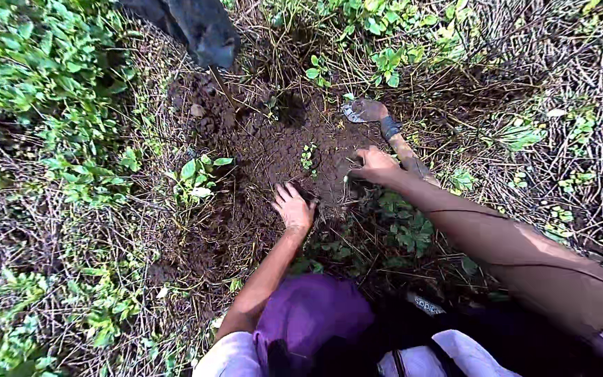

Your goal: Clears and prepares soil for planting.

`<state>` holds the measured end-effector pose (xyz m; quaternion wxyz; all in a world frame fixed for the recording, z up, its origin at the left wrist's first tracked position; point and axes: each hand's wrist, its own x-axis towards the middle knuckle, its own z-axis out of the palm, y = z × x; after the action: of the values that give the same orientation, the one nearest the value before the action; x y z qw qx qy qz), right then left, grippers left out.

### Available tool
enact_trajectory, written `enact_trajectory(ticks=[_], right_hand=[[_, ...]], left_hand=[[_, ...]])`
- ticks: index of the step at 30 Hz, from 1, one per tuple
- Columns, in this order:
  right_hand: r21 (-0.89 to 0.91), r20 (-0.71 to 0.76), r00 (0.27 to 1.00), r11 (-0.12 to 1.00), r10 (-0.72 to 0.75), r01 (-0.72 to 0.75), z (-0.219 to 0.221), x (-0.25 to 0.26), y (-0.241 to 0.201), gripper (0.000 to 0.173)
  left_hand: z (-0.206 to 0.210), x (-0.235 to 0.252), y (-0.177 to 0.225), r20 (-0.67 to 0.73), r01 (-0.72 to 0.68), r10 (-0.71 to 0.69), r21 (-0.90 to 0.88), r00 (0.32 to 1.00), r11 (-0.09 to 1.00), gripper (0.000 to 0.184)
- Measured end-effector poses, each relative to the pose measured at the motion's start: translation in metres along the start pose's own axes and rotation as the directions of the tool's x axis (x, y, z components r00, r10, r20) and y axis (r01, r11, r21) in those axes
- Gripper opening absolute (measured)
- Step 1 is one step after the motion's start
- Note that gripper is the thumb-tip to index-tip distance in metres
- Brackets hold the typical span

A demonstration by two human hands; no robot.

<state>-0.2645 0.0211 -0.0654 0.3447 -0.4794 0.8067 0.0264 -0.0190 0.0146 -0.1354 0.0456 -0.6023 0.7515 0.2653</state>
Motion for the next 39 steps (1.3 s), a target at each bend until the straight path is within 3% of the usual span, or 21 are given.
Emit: enact_trajectory(ticks=[2,5,8,11,13,15,17,20,22,24,27,29,31,33,34,37,39], right_hand=[[-0.165,-0.168,0.963,0.957,0.209,-0.237,-0.018,-0.008,0.017,0.058],[-0.235,-0.063,0.909,0.879,0.411,-0.414,-0.021,-0.021,0.046,0.066],[-0.026,0.034,0.919,0.919,0.393,-0.393,-0.034,-0.023,0.078,0.060],[0.128,0.035,0.930,0.922,0.365,-0.366,-0.063,-0.027,0.096,0.057],[-0.071,-0.095,0.949,0.949,0.300,-0.307,-0.092,-0.052,0.081,0.053],[-0.286,-0.207,0.949,0.912,0.240,-0.293,-0.113,-0.078,0.070,0.064],[-0.245,-0.227,0.936,0.914,0.270,-0.324,-0.123,-0.095,0.074,0.070],[-0.020,-0.045,0.970,0.970,0.240,-0.241,-0.116,-0.107,0.096,0.037],[0.137,-0.029,0.979,0.971,0.200,-0.194,-0.110,-0.115,0.099,0.031],[0.201,-0.158,0.970,0.968,0.186,-0.153,-0.100,-0.121,0.087,0.038],[0.326,-0.260,0.885,0.898,0.387,-0.296,-0.078,-0.119,0.022,0.052],[0.345,-0.244,0.831,0.846,0.500,-0.407,-0.023,-0.103,0.032,0.053],[0.248,-0.068,0.843,0.827,0.534,-0.504,0.017,-0.102,0.056,0.044],[0.100,0.085,0.850,0.844,0.520,-0.526,-0.010,-0.115,0.058,0.035],[0.076,0.095,0.860,0.858,0.501,-0.508,-0.037,-0.122,0.056,0.030],[0.165,-0.121,0.892,0.895,0.436,-0.415,-0.100,-0.132,0.049,0.035],[0.336,-0.317,0.857,0.893,0.406,-0.299,-0.103,-0.127,0.027,0.046]], left_hand=[[0.007,0.002,-0.007,0.161,0.129,-0.148,0.122,0.976,0.984,0.112],[0.012,-0.013,0.017,0.339,0.048,-0.109,0.181,0.935,0.982,0.099],[0.009,-0.025,0.055,0.330,-0.115,0.053,0.171,0.942,0.978,0.080],[0.010,-0.020,0.072,0.165,-0.309,0.298,0.045,0.940,0.950,0.077],[0.009,-0.009,0.084,0.121,-0.388,0.390,-0.039,0.913,0.921,0.077],[0.008,0.001,0.095,0.144,-0.435,0.453,-0.139,0.880,0.890,0.073],[0.020,0.006,0.102,0.136,-0.495,0.523,-0.195,0.841,0.847,0.079],[0.043,0.010,0.114,0.224,-0.509,0.542,-0.188,0.810,0.840,0.104],[0.053,0.016,0.118,0.323,-0.490,0.506,-0.136,0.800,0.861,0.109],[0.054,0.012,0.120,0.379,-0.537,0.520,-0.068,0.765,0.841,0.085],[0.050,-0.015,0.123,0.359,-0.649,0.634,-0.094,0.685,0.755,0.048],[0.043,-0.035,0.121,0.418,-0.677,0.664,-0.144,0.620,0.722,0.045],[0.028,-0.046,0.111,0.526,-0.672,0.639,-0.161,0.562,0.723,0.049],[0.015,-0.048,0.090,0.592,-0.659,0.620,-0.190,0.514,0.728,0.043],[0.013,-0.051,0.078,0.596,-0.647,0.625,-0.218,0.504,0.731,0.042],[0.011,-0.054,0.058,0.566,-0.630,0.646,-0.263,0.512,0.731,0.046],[0.013,-0.056,0.060,0.557,-0.629,0.655,-0.276,0.512,0.726,0.050]])
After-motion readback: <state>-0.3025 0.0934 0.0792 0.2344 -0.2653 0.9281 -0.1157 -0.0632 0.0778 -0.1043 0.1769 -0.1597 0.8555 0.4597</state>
